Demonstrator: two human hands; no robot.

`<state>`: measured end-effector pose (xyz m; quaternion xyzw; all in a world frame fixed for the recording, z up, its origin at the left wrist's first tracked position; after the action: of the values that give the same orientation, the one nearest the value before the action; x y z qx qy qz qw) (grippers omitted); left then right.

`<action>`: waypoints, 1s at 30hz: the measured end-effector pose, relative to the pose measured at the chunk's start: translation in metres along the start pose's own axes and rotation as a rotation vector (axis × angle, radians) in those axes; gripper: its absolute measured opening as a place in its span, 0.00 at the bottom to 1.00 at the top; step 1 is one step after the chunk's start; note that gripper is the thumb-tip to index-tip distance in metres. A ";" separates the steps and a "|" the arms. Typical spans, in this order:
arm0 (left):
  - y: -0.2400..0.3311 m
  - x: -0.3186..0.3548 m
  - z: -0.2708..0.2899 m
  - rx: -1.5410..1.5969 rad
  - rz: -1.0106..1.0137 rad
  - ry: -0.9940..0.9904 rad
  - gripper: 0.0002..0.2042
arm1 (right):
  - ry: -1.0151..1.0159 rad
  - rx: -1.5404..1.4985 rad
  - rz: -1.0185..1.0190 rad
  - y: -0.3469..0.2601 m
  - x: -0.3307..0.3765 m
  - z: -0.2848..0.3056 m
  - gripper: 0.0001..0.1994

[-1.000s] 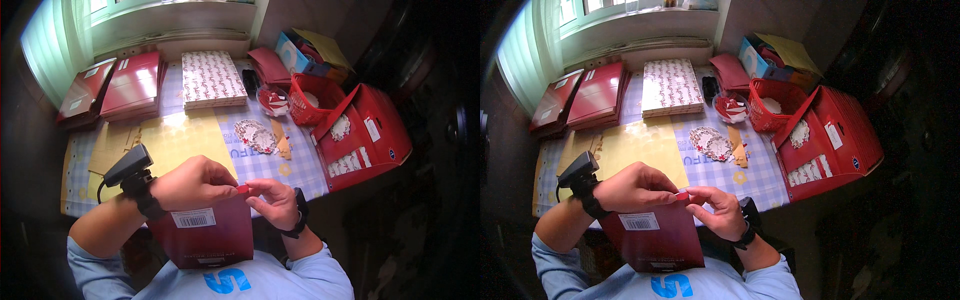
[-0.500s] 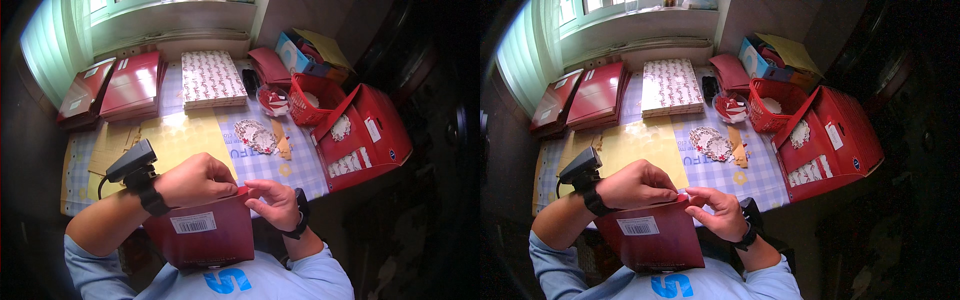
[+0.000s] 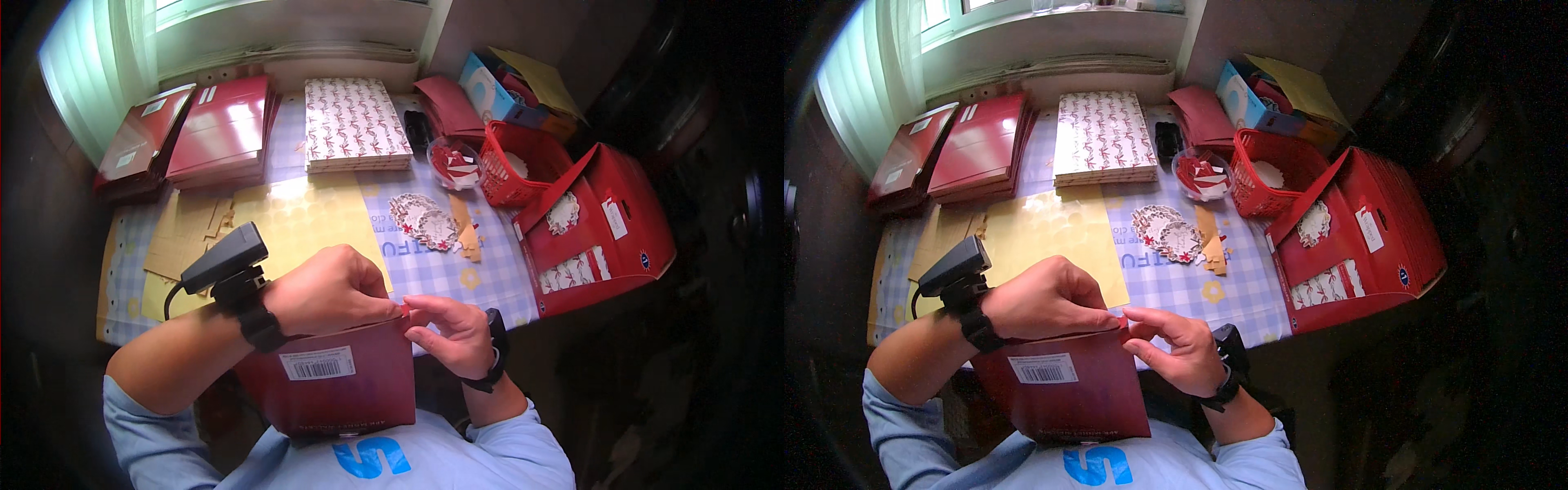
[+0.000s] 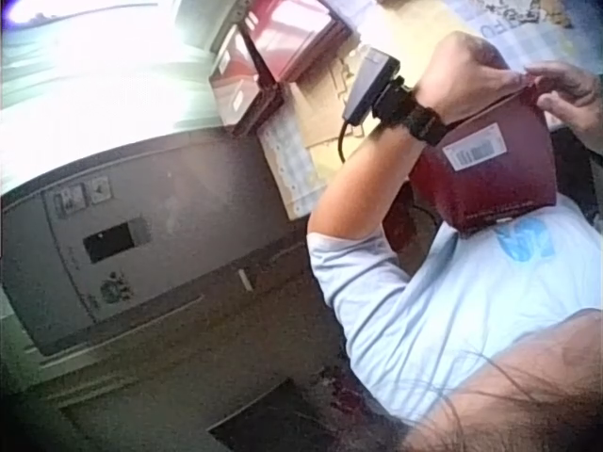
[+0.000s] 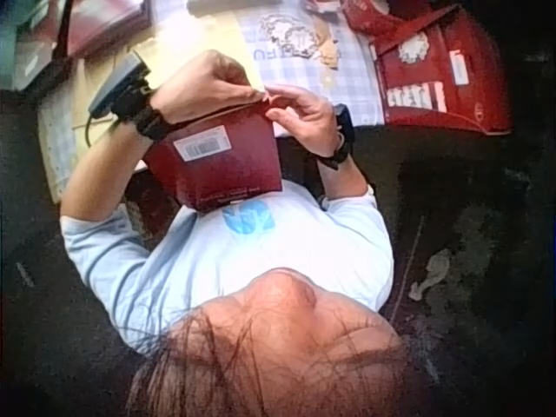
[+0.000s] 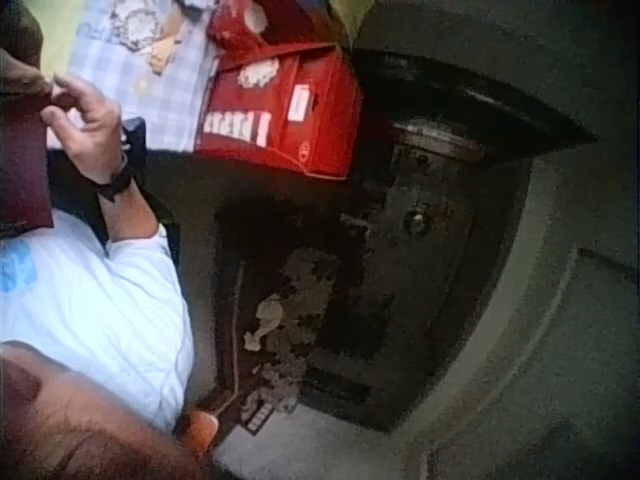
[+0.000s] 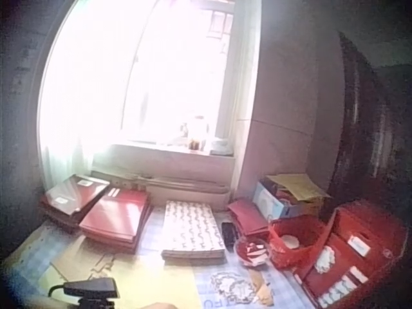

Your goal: Assembling red paper money wallets by folding them and applying stickers.

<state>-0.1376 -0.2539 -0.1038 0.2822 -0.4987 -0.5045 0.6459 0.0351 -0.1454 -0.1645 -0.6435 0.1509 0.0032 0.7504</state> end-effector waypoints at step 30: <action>0.015 0.030 -0.016 -0.390 -0.352 0.119 0.11 | 0.033 -0.071 0.047 -0.002 0.001 -0.002 0.18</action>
<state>-0.1173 -0.2791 -0.0860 0.2642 -0.2965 -0.6780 0.6186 0.0361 -0.1476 -0.1627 -0.6658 0.1780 0.0155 0.7244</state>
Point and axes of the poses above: each hand's wrist, its own x-axis away from the middle knuckle, its own z-axis out of the back of the hand, y = z × x, the point moved 3 cm from there along -x, towards the middle knuckle, and after that the axes turned 8 degrees about -y, right-handed, at the moved point
